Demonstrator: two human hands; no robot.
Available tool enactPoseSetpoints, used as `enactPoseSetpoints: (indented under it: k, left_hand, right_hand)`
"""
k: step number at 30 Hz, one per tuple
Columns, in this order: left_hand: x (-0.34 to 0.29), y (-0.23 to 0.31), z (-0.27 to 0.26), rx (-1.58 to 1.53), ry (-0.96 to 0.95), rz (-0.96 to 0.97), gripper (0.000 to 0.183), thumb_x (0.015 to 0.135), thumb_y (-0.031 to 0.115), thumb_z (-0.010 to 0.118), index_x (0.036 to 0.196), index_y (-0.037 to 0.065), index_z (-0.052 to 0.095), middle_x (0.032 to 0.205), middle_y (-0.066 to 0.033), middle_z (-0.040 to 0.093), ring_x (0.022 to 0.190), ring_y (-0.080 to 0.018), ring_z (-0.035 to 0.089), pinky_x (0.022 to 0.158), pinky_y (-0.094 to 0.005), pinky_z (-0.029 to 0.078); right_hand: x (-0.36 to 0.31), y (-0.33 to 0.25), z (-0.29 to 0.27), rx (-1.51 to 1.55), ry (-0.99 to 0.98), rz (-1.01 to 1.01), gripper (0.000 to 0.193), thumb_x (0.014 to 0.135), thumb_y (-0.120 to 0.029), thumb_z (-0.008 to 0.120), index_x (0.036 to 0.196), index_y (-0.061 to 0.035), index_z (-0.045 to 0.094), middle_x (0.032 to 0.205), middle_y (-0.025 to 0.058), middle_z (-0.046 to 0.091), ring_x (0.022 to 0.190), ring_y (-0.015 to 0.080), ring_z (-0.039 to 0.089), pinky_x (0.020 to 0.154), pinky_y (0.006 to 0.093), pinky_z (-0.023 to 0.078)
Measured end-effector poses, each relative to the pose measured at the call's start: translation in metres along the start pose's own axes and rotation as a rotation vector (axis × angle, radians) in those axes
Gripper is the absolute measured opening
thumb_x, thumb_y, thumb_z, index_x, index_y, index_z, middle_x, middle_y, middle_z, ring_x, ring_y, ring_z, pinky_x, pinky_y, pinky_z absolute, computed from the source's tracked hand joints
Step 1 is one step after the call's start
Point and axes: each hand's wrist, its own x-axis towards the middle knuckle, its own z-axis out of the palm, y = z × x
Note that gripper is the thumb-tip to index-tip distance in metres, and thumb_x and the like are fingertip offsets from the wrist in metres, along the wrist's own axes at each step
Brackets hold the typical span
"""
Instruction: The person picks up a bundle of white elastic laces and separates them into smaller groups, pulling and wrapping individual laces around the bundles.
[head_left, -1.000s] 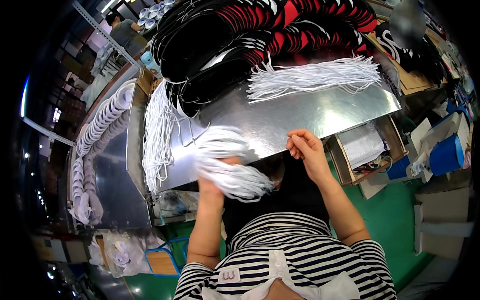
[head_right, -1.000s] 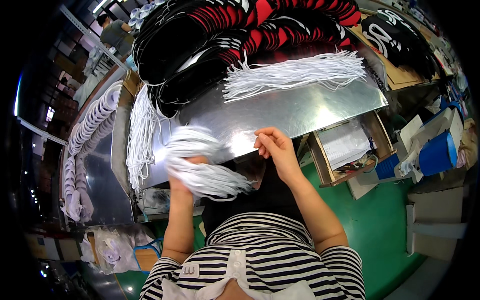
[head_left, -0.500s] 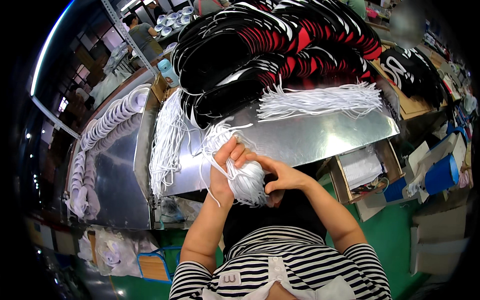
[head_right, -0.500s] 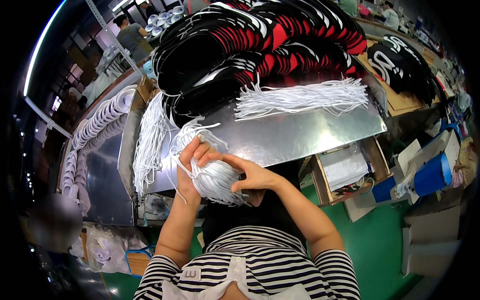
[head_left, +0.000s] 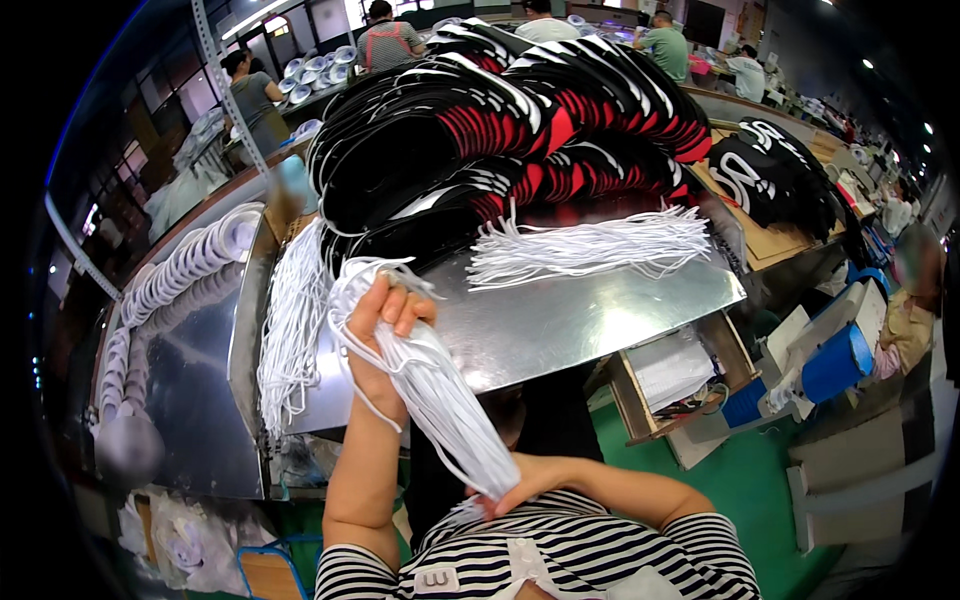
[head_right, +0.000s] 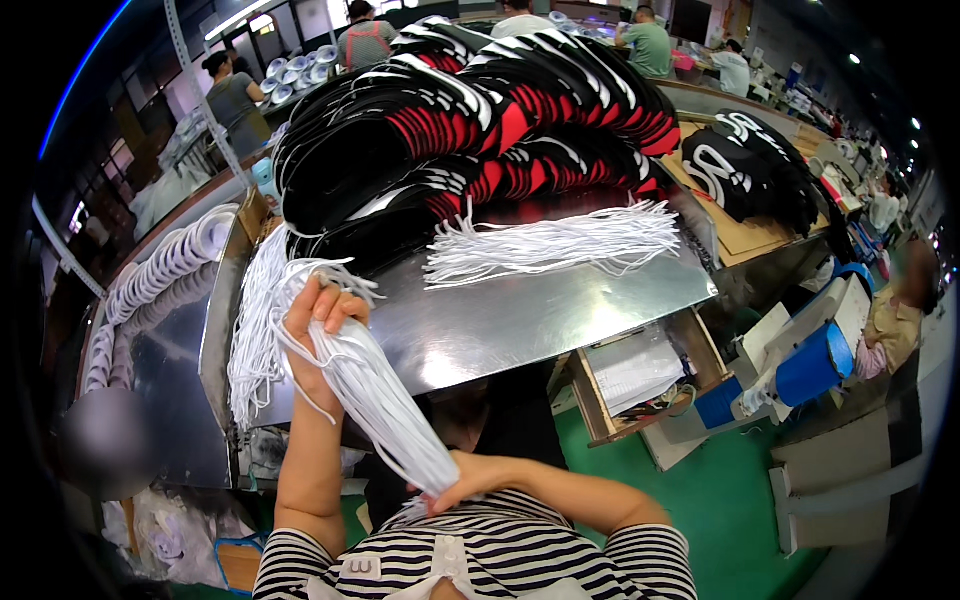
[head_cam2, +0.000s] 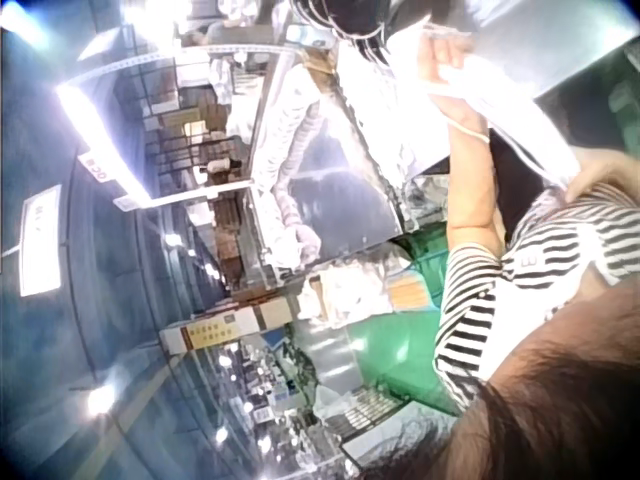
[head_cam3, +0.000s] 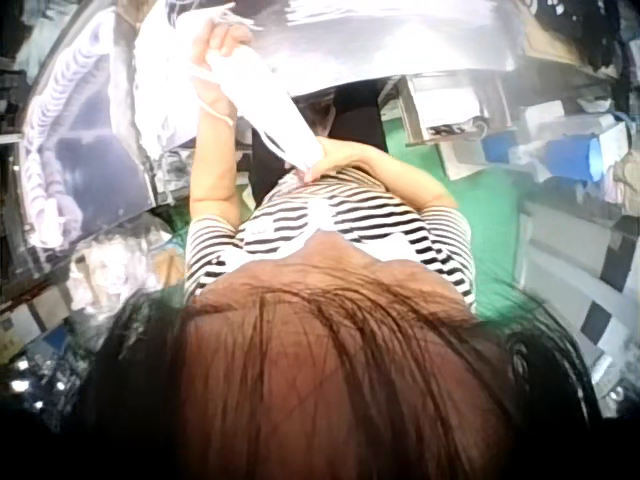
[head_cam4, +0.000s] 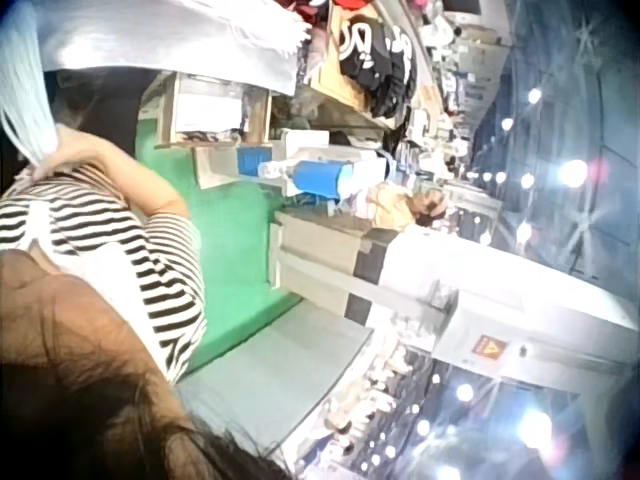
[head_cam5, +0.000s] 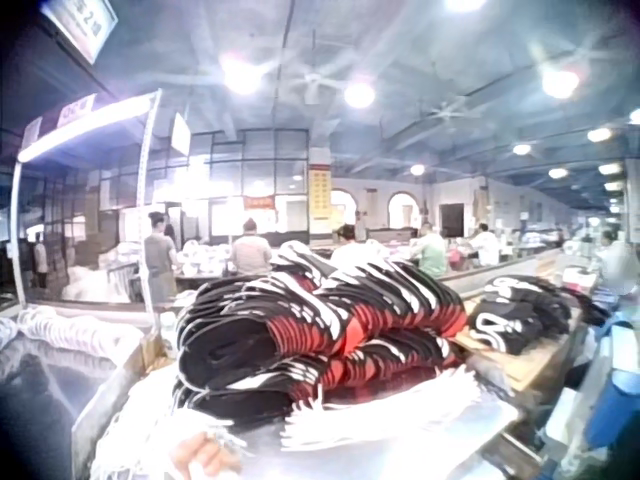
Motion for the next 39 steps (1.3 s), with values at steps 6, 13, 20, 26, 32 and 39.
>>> enactPoseSetpoints:
  k: [6, 13, 20, 26, 32, 39]
  left_hand:
    - [0.017, -0.006, -0.027, 0.146, 0.087, 0.067, 0.013, 0.091, 0.011, 0.056, 0.097, 0.0, 0.058, 0.082, -0.0058, 0.061, 0.073, -0.017, 0.058, 0.094, -0.0362, 0.046]
    - [0.074, -0.067, -0.075, 0.015, 0.362, 0.127, 0.018, 0.083, 0.007, 0.064, 0.099, 0.001, 0.058, 0.089, -0.0093, 0.062, 0.086, -0.0223, 0.06, 0.1, -0.0488, 0.046]
    - [0.145, -0.119, -0.125, 0.057, 0.364, -0.026, 0.019, 0.084, 0.011, 0.063, 0.099, 0.0, 0.059, 0.1, -0.0121, 0.063, 0.1, -0.0248, 0.059, 0.096, -0.042, 0.046]
    - [0.195, -0.109, -0.194, 0.139, 0.351, -0.156, 0.025, 0.086, 0.008, 0.063, 0.109, 0.0, 0.057, 0.109, -0.0111, 0.061, 0.104, -0.0237, 0.058, 0.095, -0.0372, 0.045]
    - [0.196, -0.082, -0.173, 0.049, 0.537, -0.2, 0.028, 0.086, 0.009, 0.061, 0.111, -0.001, 0.054, 0.115, -0.0155, 0.058, 0.109, -0.0301, 0.056, 0.101, -0.0454, 0.042]
    - [0.159, -0.018, -0.182, 0.548, 0.405, -0.139, 0.026, 0.087, 0.015, 0.061, 0.11, 0.002, 0.06, 0.105, -0.01, 0.064, 0.105, -0.0192, 0.058, 0.094, -0.0342, 0.046]
  right_hand:
    - [-0.123, -0.095, -0.046, -0.224, 0.376, 0.246, 0.047, 0.078, -0.015, 0.074, 0.115, 0.0038, 0.052, 0.088, 0.0071, 0.065, 0.069, 0.0135, 0.062, 0.061, 0.0266, 0.054]
    - [-0.206, -0.182, -0.137, -1.31, 0.698, 0.255, 0.031, 0.075, -0.013, 0.068, 0.102, -0.0054, 0.056, 0.08, 0.014, 0.065, 0.07, 0.0265, 0.065, 0.064, 0.0386, 0.051]
    - [-0.228, -0.217, -0.244, -2.029, 0.879, 0.304, 0.026, 0.068, -0.011, 0.065, 0.089, -0.0089, 0.051, 0.078, 0.0128, 0.062, 0.077, 0.034, 0.063, 0.063, 0.0442, 0.048]
    - [-0.201, -0.209, -0.343, -2.235, 0.842, 0.3, 0.027, 0.07, -0.004, 0.061, 0.095, -0.0081, 0.053, 0.084, 0.0107, 0.062, 0.082, 0.0322, 0.063, 0.073, 0.0465, 0.046]
    - [-0.2, -0.192, -0.382, -2.168, 0.876, 0.361, 0.033, 0.066, 0.0, 0.059, 0.098, -0.0096, 0.057, 0.092, 0.012, 0.062, 0.088, 0.0314, 0.062, 0.078, 0.0472, 0.045]
    - [-0.184, -0.207, -0.373, -2.207, 0.733, 0.903, 0.053, 0.057, -0.02, 0.078, 0.106, -0.0138, 0.058, 0.107, 0.0098, 0.06, 0.108, 0.0304, 0.055, 0.093, 0.0543, 0.039]
